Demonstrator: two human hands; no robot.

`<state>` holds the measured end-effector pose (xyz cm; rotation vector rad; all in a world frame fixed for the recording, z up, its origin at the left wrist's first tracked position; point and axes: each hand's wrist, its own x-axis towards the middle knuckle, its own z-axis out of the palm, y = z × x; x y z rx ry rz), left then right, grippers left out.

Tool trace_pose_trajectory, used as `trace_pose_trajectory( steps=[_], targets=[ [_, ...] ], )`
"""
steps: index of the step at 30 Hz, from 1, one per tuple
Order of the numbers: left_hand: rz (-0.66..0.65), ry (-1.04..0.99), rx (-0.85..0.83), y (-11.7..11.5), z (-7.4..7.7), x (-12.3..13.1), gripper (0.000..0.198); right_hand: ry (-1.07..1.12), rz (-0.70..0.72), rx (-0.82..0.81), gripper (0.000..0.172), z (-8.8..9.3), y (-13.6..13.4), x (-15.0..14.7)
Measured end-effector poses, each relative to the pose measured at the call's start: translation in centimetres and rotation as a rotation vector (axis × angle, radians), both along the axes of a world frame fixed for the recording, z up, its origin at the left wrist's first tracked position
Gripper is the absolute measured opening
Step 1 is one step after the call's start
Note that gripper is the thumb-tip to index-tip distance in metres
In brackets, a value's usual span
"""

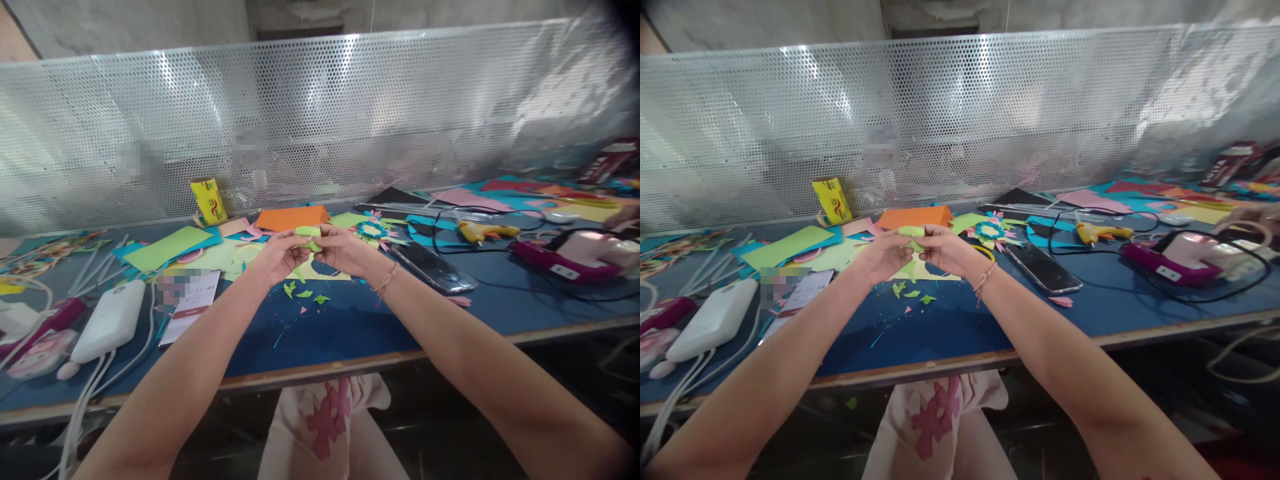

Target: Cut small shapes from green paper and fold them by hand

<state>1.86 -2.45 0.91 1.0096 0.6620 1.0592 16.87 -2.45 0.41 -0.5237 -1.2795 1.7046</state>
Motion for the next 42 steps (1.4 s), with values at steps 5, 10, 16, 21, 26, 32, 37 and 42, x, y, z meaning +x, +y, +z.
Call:
trace_pose_trajectory(
  steps=[5, 10, 16, 21, 26, 32, 37, 42],
  targets=[
    [-0.008, -0.004, -0.002, -0.2, 0.2, 0.0, 0.011, -0.003, -0.005, 0.013, 0.014, -0.1, 0.1, 0.1],
    [-0.012, 0.001, -0.014, -0.3, 0.4, 0.1, 0.011, -0.03, -0.04, 0.017, 0.012, 0.0, 0.0, 0.2],
    [-0.012, -0.055, -0.047, -0.1, 0.4, -0.2, 0.012, 0.015, -0.065, -0.004, 0.014, 0.1, 0.2, 0.4],
    [0.035, -0.132, -0.054, 0.4, 0.1, -0.3, 0.014, 0.079, -0.159, -0.101, 0.017, -0.1, 0.5, 0.1],
    [0.054, -0.106, -0.08, 0.5, -0.3, -0.1, 0.014, 0.077, -0.198, -0.171, 0.017, -0.3, 0.7, -0.2],
    [0.01, -0.071, -0.046, 0.1, -0.3, 0.0, 0.016, 0.106, -0.066, -0.239, 0.017, -0.3, 0.6, -0.3],
    [0.039, -0.061, -0.024, 0.3, -0.6, 0.1, 0.019, 0.12, -0.072, -0.247, 0.021, -0.2, 0.5, -0.4],
    [0.14, -0.056, -0.027, 0.7, -0.9, 0.2, 0.023, 0.062, -0.17, -0.109, 0.024, -0.6, 0.6, -0.8]
  ],
)
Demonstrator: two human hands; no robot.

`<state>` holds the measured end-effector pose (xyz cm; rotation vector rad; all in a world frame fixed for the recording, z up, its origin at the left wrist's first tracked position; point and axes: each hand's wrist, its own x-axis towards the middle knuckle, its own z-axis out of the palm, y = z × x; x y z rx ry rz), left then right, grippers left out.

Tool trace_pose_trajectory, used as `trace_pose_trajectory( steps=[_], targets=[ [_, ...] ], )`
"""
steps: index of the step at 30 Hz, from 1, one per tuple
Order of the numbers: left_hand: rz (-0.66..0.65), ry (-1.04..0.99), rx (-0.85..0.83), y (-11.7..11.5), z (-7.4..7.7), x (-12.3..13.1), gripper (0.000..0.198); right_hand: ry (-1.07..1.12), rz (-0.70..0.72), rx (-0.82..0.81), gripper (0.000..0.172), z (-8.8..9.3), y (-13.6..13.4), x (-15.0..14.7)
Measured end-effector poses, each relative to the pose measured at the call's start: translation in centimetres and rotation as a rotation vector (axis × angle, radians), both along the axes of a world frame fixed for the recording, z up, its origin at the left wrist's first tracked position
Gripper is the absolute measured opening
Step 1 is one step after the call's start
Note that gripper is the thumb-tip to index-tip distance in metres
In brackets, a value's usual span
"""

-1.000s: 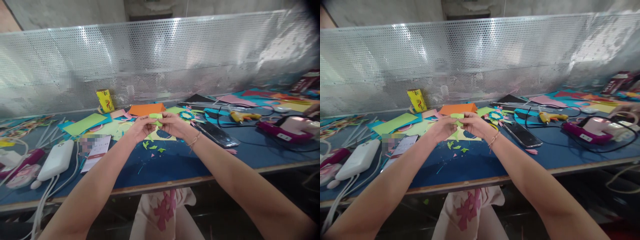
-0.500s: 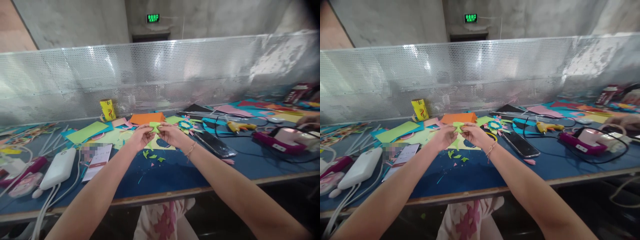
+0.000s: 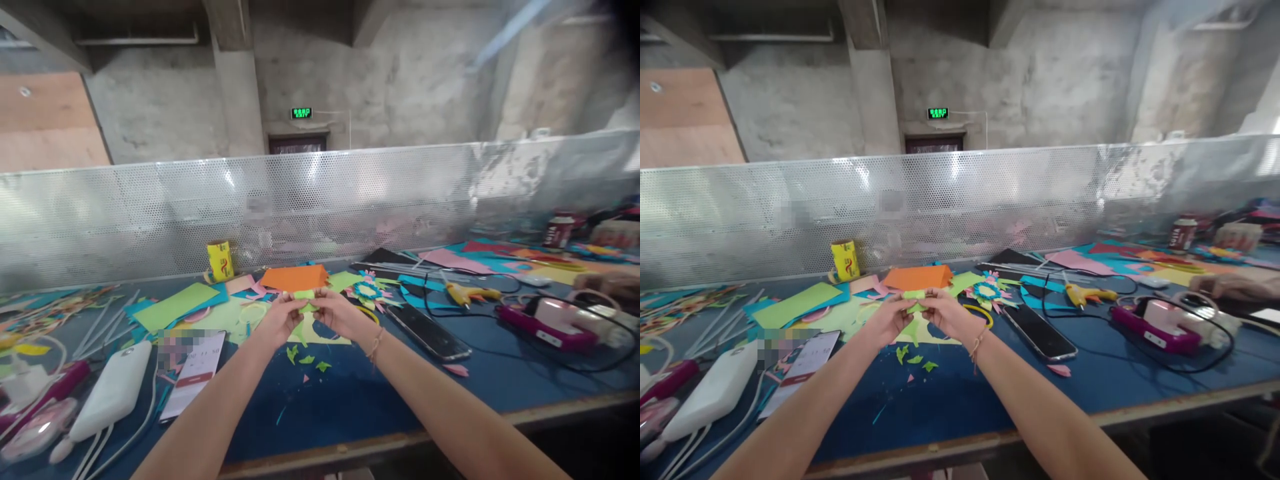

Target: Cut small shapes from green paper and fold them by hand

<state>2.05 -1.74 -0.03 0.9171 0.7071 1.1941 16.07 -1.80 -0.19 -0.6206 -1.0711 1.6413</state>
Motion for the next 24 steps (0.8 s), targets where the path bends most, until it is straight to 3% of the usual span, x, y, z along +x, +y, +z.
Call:
trace_pose_trajectory(
  steps=[2, 4, 13, 24],
  targets=[
    [0.051, 0.007, 0.012, 0.1, -0.1, 0.0, 0.023, -0.018, -0.1, 0.032, 0.028, -0.2, 0.2, -0.1],
    [0.074, -0.003, 0.031, 0.2, -0.1, 0.0, 0.024, -0.036, -0.115, 0.041, 0.027, -0.3, 0.4, -0.2],
    [0.17, 0.044, 0.077, 0.4, -0.1, 0.0, 0.03, -0.05, -0.115, 0.017, 0.021, -1.1, 1.1, -0.1],
    [0.157, 0.153, 0.143, 0.4, -0.3, 0.2, 0.027, -0.122, -0.043, 0.08, 0.025, -0.8, 0.7, -0.1]
  ],
)
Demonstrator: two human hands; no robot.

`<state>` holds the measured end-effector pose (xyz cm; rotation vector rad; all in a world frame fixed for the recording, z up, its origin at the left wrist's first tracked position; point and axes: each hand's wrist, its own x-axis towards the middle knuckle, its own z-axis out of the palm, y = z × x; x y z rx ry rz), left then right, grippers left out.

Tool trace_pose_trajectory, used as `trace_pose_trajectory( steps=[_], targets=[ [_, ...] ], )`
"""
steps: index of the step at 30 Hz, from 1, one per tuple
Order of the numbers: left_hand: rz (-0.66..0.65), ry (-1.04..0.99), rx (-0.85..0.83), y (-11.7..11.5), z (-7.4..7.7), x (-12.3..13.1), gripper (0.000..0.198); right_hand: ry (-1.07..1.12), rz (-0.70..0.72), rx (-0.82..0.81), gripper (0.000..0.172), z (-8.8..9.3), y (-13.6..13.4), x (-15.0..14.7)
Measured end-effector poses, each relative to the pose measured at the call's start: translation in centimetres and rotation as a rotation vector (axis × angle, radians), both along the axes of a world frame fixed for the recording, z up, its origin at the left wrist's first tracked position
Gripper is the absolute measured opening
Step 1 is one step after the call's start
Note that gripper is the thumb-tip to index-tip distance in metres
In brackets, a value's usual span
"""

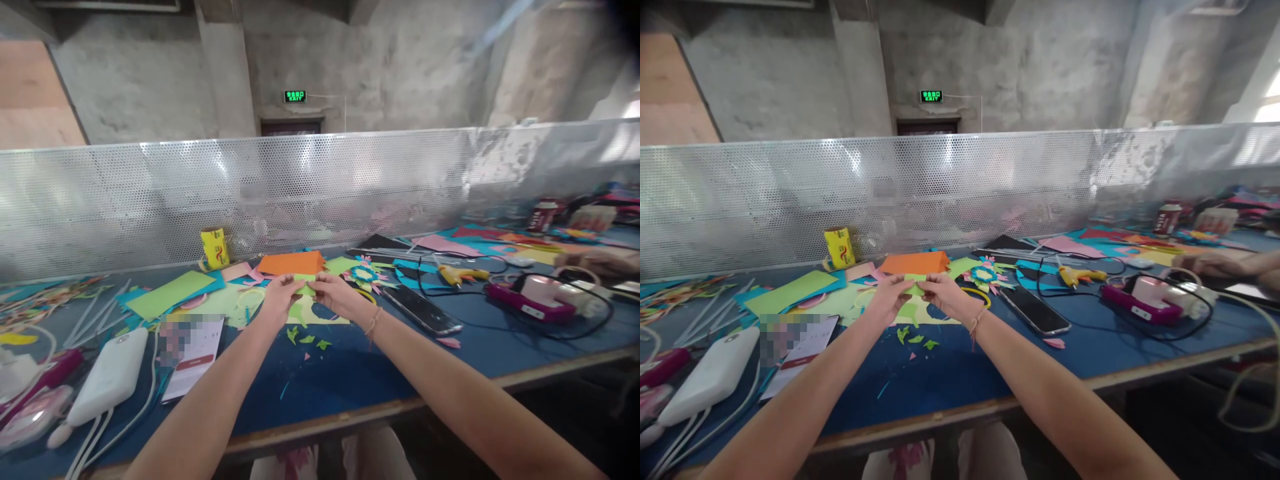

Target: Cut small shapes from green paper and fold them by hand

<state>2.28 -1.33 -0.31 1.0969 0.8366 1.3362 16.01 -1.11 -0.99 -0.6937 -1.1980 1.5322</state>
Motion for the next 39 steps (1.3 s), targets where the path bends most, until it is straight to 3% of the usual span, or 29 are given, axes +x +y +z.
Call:
trace_pose_trajectory(
  steps=[4, 8, 10, 12, 15, 20, 30, 39],
  targets=[
    [-0.002, 0.063, -0.035, 0.4, -0.1, -0.2, 0.031, -0.075, -0.056, 0.041, 0.024, -0.1, 0.1, -0.1],
    [0.094, 0.114, -0.032, 0.7, -0.2, -0.4, 0.042, -0.171, -0.204, 0.192, 0.025, -0.7, 0.6, 0.1],
    [0.116, 0.112, 0.018, 0.8, -0.3, -0.5, 0.041, -0.248, -0.259, 0.312, 0.03, -0.9, 0.8, 0.3],
    [0.14, 0.113, 0.083, 0.8, -0.3, -0.7, 0.038, -0.317, -0.288, 0.407, 0.024, -0.9, 1.0, 0.6],
    [0.132, 0.166, 0.203, 1.0, -0.4, -0.9, 0.034, -0.405, -0.322, 0.464, 0.01, -0.7, 1.1, 0.8],
    [0.115, 0.381, 0.397, 1.5, -0.6, -1.2, 0.021, -0.531, -0.38, 0.538, 0.014, -0.3, 1.1, 1.0],
    [0.129, 0.431, 0.383, 1.6, -1.0, -1.0, 0.026, -0.601, -0.409, 0.612, 0.02, -0.2, 0.8, 1.1],
    [0.236, 0.593, 0.442, 0.3, 0.1, -1.0, 0.016, -0.768, -0.612, 0.814, 0.01, 0.2, 0.3, 1.1]
  ],
)
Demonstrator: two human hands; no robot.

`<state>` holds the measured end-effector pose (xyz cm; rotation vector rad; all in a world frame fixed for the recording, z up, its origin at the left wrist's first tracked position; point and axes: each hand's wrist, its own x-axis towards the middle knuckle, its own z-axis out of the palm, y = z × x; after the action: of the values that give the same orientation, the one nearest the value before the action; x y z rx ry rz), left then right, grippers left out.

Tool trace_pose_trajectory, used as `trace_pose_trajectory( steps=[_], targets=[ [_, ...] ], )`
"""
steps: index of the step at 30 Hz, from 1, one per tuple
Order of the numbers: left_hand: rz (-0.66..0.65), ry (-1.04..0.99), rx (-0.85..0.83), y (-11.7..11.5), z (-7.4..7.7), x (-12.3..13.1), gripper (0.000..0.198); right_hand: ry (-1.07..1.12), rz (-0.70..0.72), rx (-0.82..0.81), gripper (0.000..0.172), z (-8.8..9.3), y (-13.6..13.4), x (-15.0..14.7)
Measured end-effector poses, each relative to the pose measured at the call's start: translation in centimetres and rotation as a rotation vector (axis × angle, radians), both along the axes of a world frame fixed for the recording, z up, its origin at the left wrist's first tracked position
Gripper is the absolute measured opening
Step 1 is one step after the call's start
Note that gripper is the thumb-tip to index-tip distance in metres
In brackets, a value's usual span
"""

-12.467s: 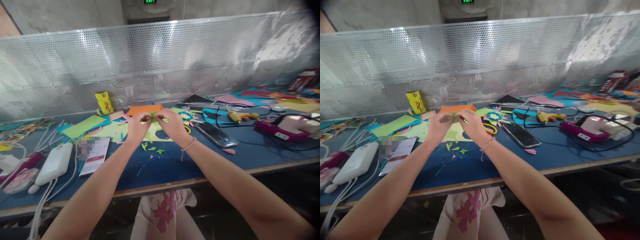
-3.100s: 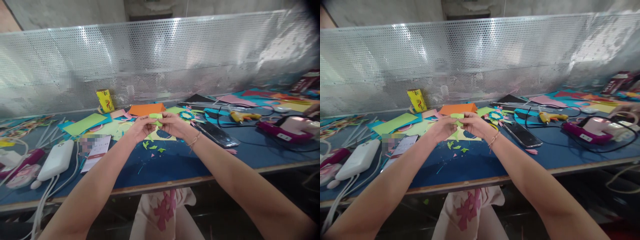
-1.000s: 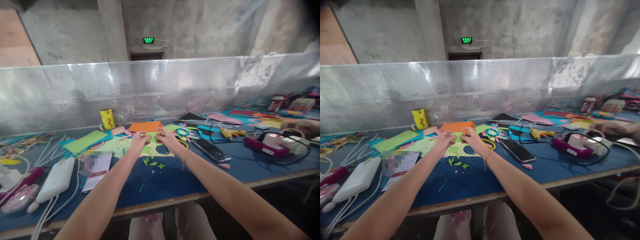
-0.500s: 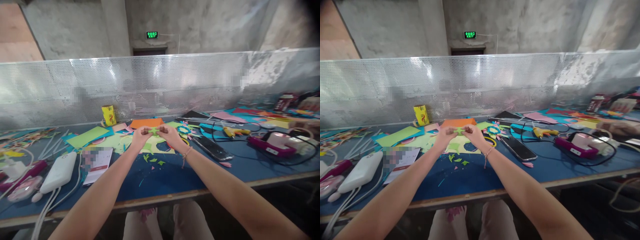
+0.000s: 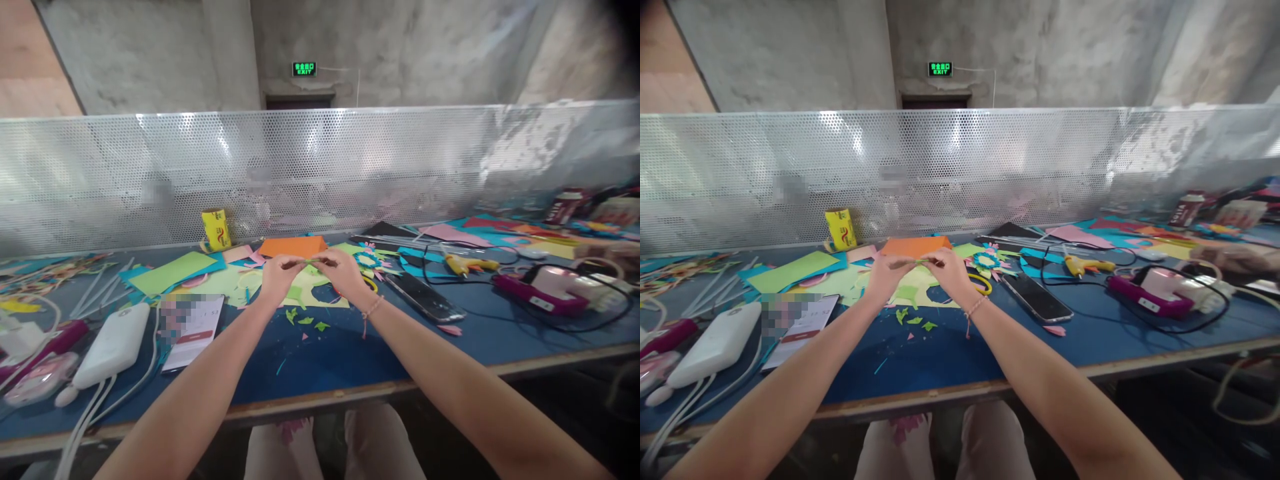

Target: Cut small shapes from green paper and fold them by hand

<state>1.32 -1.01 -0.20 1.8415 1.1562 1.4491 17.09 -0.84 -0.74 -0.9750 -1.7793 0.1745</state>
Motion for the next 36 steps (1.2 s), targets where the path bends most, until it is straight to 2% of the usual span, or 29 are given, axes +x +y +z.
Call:
trace_pose_trajectory(
  steps=[4, 9, 13, 18, 22, 26, 30, 36],
  targets=[
    [0.034, 0.061, 0.091, 0.4, -0.2, 0.0, 0.014, 0.008, -0.022, 0.007, 0.008, 0.4, -0.4, -0.1],
    [-0.064, 0.033, 0.006, -0.1, -0.3, 0.2, 0.019, -0.028, 0.059, -0.051, 0.011, 0.2, -0.2, 0.0],
    [-0.052, 0.068, -0.003, -0.4, 0.0, 0.3, 0.019, -0.007, 0.079, -0.119, 0.014, 0.1, -0.3, 0.0],
    [-0.072, 0.075, -0.088, 0.4, -0.1, 0.1, 0.022, 0.018, 0.086, -0.242, 0.027, 0.5, -0.4, 0.1],
    [-0.07, 0.11, -0.069, 0.5, 0.1, 0.0, 0.024, 0.047, 0.125, -0.271, 0.031, 0.7, -0.6, 0.0],
    [-0.104, 0.0, -0.103, -0.1, 0.6, 0.1, 0.023, 0.073, 0.149, -0.255, 0.031, 0.6, -0.4, -0.1],
    [-0.07, -0.083, -0.14, -0.1, 0.5, -0.1, 0.025, 0.106, 0.15, -0.257, 0.025, 0.2, 0.2, -0.1],
    [-0.088, -0.162, -0.168, 0.6, -0.1, -0.2, 0.026, 0.232, 0.194, -0.423, 0.028, -0.2, 0.5, 0.1]
  ],
)
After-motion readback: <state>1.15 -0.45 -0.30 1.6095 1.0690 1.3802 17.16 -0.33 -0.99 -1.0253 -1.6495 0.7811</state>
